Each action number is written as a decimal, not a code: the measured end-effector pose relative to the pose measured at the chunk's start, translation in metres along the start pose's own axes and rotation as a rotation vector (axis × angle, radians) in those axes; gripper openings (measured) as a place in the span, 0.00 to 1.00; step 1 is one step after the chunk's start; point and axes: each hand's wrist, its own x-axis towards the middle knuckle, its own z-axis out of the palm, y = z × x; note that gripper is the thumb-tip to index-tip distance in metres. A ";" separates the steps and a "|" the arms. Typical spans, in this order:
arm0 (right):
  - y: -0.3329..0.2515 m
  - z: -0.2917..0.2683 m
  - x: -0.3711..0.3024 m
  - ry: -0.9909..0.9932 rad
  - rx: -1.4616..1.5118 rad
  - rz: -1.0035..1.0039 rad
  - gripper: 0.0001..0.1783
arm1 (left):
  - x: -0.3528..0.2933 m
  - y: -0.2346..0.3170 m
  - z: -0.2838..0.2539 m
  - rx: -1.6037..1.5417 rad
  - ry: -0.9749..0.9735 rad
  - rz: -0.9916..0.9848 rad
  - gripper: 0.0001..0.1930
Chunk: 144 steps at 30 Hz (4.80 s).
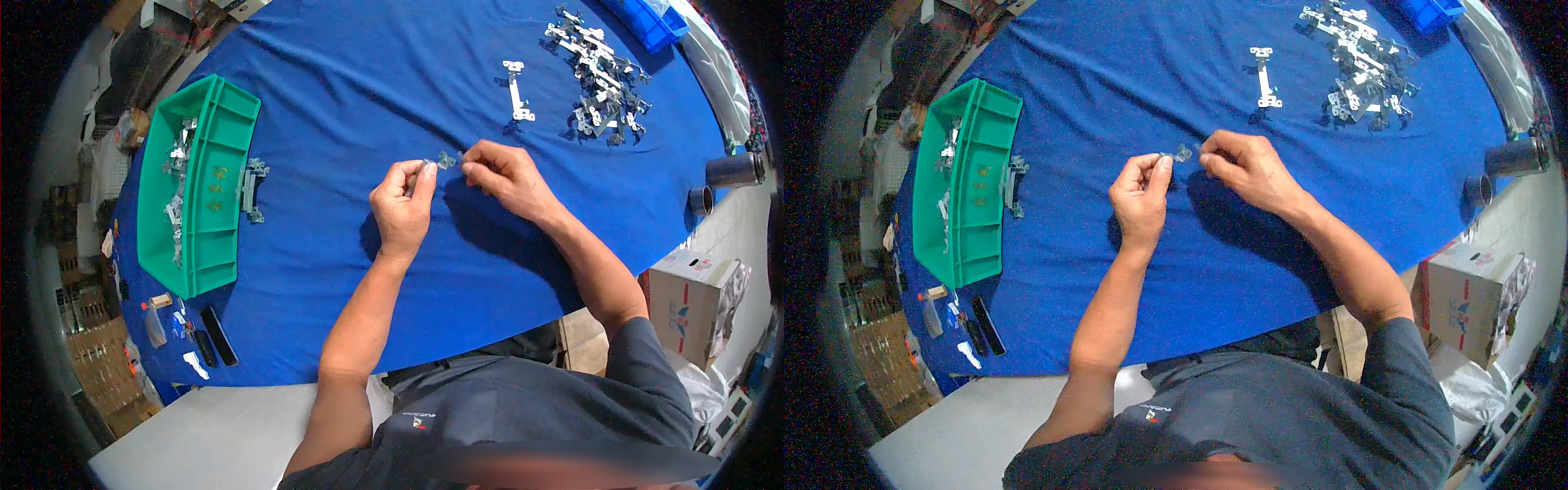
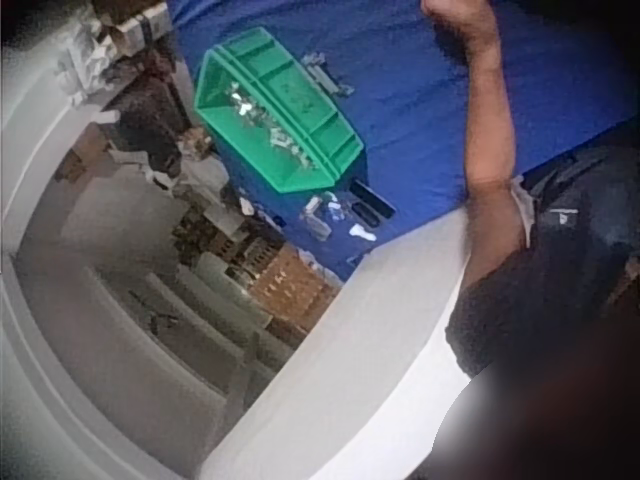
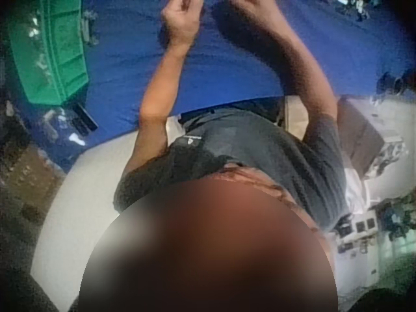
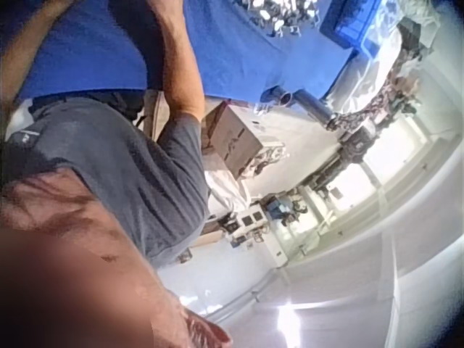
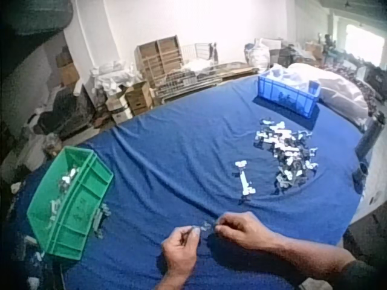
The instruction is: Assembling small metal components by snapping them together on a table.
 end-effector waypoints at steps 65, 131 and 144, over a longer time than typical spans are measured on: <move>0.036 0.019 0.018 0.130 -0.409 -0.476 0.09 | 0.120 0.072 0.110 1.073 -0.852 0.755 0.11; 0.012 0.006 0.005 0.021 -0.002 -0.173 0.10 | 0.012 0.008 -0.002 -0.273 -0.132 -0.173 0.18; 0.010 -0.002 0.004 0.015 -0.108 -0.161 0.11 | 0.009 0.009 0.000 -0.245 -0.170 -0.087 0.15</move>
